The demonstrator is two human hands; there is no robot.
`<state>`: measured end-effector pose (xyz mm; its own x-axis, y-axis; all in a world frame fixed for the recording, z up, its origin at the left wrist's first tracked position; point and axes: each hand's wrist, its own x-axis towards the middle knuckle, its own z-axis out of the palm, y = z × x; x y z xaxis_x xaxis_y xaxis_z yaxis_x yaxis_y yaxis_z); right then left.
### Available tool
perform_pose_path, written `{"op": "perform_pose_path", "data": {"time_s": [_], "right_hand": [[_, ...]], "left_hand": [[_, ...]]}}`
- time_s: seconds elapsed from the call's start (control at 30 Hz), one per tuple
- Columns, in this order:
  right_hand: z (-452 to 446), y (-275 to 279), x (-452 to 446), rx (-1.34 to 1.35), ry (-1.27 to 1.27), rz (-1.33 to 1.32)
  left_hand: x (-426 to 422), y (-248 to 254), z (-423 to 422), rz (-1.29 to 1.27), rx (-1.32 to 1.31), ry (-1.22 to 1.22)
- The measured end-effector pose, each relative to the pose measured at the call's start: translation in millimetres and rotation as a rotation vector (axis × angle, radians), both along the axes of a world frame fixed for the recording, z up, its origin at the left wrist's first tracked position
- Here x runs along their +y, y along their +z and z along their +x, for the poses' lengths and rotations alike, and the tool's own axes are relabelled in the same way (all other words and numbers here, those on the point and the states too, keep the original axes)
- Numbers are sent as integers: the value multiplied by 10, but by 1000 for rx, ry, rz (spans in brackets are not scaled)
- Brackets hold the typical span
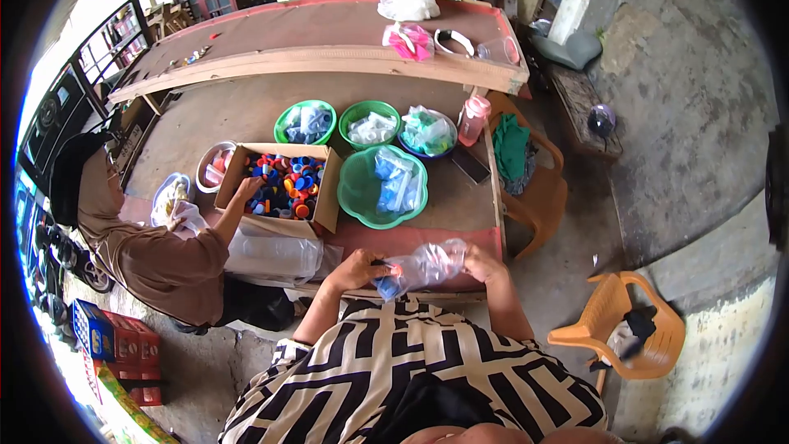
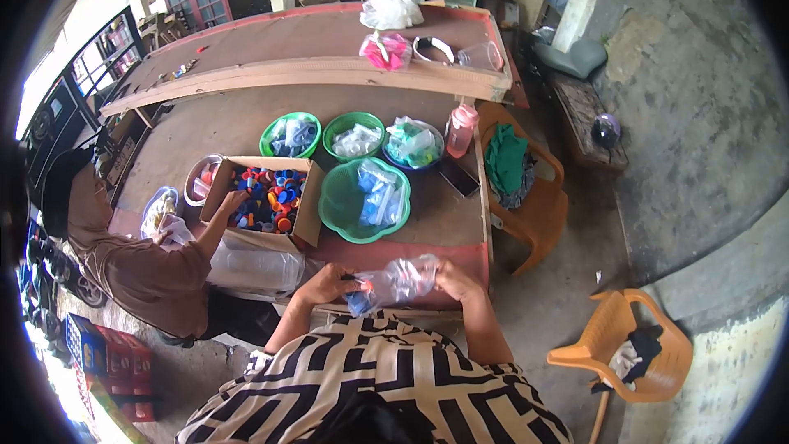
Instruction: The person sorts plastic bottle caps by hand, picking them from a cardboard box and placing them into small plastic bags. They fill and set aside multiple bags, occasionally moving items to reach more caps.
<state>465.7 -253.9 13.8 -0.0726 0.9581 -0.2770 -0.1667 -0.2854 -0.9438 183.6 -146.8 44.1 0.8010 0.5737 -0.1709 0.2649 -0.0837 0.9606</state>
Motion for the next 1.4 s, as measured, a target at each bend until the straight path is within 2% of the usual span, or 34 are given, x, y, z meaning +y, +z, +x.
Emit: {"op": "perform_pose_path", "data": {"time_s": [0.07, 0.1, 0.17, 0.2, 0.27, 0.3, 0.33, 0.4, 0.47, 0.53, 0.63, 0.73, 0.8, 0.83, 0.87, 0.93, 0.97, 1.0, 1.07, 1.13, 1.2, 1.23, 1.3, 1.4], "right_hand": [[-19, -112, 118, -34, 212, 306], [-130, 138, 105, -181, 237, 225], [-121, -33, 219, -111, 342, 286], [-149, -97, 262, -37, 430, 355], [-289, 48, 249, -57, 407, 367], [-305, 82, 262, -88, 405, 347], [-320, 76, 260, -120, 407, 323], [-383, -12, 277, -122, 443, 313], [-487, 86, 301, 70, 446, 160], [-563, 65, 295, 60, 454, 198], [-629, -110, 276, 58, 453, 141], [-758, -206, 312, -43, 304, 138], [-835, -284, 414, -355, 356, 408], [-856, -258, 433, -426, 367, 372], [-910, -261, 448, -423, 366, 370], [-1019, -282, 508, -101, 266, 143], [-1096, -349, 545, -113, 204, 209], [-1134, -240, 576, -113, 214, 210], [-1193, 108, 678, 27, 332, 43], [-1321, 58, 762, 25, 297, 82], [-1431, -2, 865, -104, 197, 278], [-1439, 10, 917, -109, 198, 284], [-1441, 33, 1006, -135, 300, 42], [-1516, -46, 1141, -116, 269, 151]], "left_hand": [[63, -102, -50, -50, 70, 9], [66, -148, -76, 27, 55, -12], [53, -261, -130, 187, 79, -16], [46, -203, -154, 178, 86, -3], [4, -52, -198, 189, 149, 76], [-35, -84, -196, 211, -30, 167], [-55, -104, -219, 200, -20, 186], [-43, -52, -268, 242, 23, 176], [-39, -157, -337, 248, 41, 173], [-86, -43, -331, 258, 14, 150], [-76, -198, -378, 247, -5, 131], [-91, -142, -397, 212, 42, 148], [-101, -157, -419, 197, 102, 160], [-91, -215, -432, 206, 56, 203], [-56, -243, -460, 220, 8, 249], [26, -140, -535, 264, -9, 282], [65, -76, -584, 223, 8, 308], [83, -32, -642, 177, 28, 334], [167, -18, -733, 222, 25, 336], [228, -13, -793, 268, 21, 333], [278, -14, -824, 244, 40, 337], [310, -24, -857, 256, 10, 342], [376, -24, -924, 253, -3, 363], [523, 14, -1008, 235, -8, 407]]}}
